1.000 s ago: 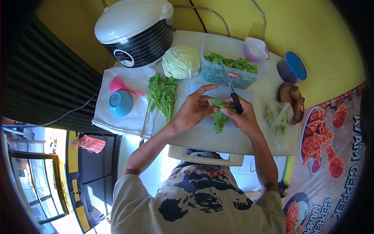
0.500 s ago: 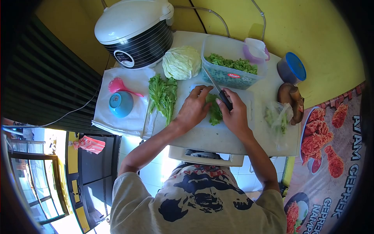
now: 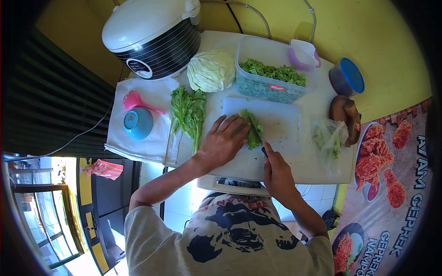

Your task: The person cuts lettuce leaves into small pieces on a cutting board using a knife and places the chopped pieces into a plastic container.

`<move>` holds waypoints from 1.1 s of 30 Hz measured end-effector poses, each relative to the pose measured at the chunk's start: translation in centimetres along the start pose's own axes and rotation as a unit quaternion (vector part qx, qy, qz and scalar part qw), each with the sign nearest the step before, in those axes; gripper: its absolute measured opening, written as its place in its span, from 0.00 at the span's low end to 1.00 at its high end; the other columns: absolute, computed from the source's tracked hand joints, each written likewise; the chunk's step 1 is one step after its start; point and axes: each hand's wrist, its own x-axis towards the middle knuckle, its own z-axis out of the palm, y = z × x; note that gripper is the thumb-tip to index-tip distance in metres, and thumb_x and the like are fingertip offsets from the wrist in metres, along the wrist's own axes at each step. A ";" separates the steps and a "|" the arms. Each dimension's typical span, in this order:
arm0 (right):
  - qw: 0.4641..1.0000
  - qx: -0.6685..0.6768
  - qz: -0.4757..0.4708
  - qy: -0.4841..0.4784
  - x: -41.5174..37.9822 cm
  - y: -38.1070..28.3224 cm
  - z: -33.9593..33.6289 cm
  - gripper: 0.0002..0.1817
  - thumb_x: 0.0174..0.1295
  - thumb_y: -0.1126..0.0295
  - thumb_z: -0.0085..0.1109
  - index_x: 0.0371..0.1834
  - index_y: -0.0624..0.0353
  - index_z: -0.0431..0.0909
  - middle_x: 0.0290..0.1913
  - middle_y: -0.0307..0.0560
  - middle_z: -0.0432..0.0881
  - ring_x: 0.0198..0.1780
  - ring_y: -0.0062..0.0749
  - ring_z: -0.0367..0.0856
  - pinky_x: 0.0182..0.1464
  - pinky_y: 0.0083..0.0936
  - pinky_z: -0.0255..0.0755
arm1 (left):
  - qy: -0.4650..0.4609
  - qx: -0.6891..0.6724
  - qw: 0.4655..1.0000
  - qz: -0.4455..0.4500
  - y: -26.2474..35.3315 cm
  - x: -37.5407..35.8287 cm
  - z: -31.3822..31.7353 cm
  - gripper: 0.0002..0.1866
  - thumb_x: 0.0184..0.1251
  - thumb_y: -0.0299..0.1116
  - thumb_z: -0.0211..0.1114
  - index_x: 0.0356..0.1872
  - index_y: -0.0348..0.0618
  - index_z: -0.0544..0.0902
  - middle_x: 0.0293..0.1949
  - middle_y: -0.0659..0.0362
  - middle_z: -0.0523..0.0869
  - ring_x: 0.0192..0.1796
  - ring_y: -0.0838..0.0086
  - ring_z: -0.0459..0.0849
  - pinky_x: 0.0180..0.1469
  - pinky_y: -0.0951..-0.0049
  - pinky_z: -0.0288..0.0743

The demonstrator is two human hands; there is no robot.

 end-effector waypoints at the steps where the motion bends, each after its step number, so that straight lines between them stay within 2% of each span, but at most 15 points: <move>1: 1.000 -0.014 -0.001 0.002 -0.1 0.4 0.2 0.33 0.75 0.79 0.51 0.83 0.59 0.59 0.44 0.61 0.78 0.37 0.57 0.85 0.41 0.49 0.81 | 0.000 0.002 1.000 -0.006 0.1 0.0 -0.1 0.25 0.70 0.36 0.71 0.67 0.44 0.81 0.69 0.52 0.79 0.75 0.56 0.74 0.78 0.50 0.65; 5: 0.998 -0.064 0.012 0.001 0.4 1.2 0.1 0.34 0.74 0.78 0.52 0.84 0.57 0.58 0.43 0.61 0.77 0.32 0.57 0.84 0.36 0.49 0.81 | -0.009 -0.010 1.000 -0.014 -0.1 -0.2 0.0 0.26 0.71 0.37 0.71 0.69 0.45 0.79 0.71 0.52 0.78 0.76 0.55 0.73 0.78 0.50 0.64; 8: 0.997 -0.076 -0.016 0.021 0.5 1.3 0.4 0.34 0.74 0.78 0.53 0.84 0.56 0.59 0.42 0.59 0.78 0.29 0.55 0.83 0.32 0.47 0.81 | -0.015 -0.014 1.000 -0.010 -0.5 -0.3 -0.1 0.26 0.72 0.38 0.70 0.69 0.45 0.79 0.71 0.51 0.78 0.76 0.53 0.72 0.79 0.49 0.64; 14: 0.997 -0.064 -0.033 0.007 0.9 1.3 -0.3 0.33 0.74 0.76 0.55 0.83 0.53 0.63 0.37 0.54 0.79 0.26 0.52 0.83 0.31 0.46 0.80 | -0.019 -0.047 0.999 -0.008 -0.9 -0.3 -0.2 0.26 0.73 0.39 0.69 0.69 0.45 0.79 0.71 0.47 0.76 0.76 0.49 0.73 0.80 0.46 0.66; 22: 0.997 -0.072 -0.040 0.004 1.5 1.5 -0.5 0.31 0.74 0.75 0.56 0.81 0.53 0.66 0.36 0.54 0.79 0.26 0.51 0.83 0.31 0.45 0.81 | -0.029 -0.068 0.997 -0.018 -1.0 -0.2 -0.6 0.26 0.74 0.40 0.69 0.70 0.49 0.78 0.71 0.44 0.73 0.75 0.45 0.73 0.79 0.47 0.68; 33: 0.990 -0.124 -0.065 -0.002 5.1 1.0 -0.7 0.32 0.70 0.76 0.59 0.78 0.56 0.70 0.35 0.54 0.81 0.28 0.51 0.86 0.32 0.44 0.83 | -0.031 -0.070 0.997 -0.022 -0.9 -0.1 -0.7 0.26 0.74 0.40 0.69 0.70 0.48 0.79 0.71 0.45 0.73 0.75 0.45 0.73 0.79 0.48 0.69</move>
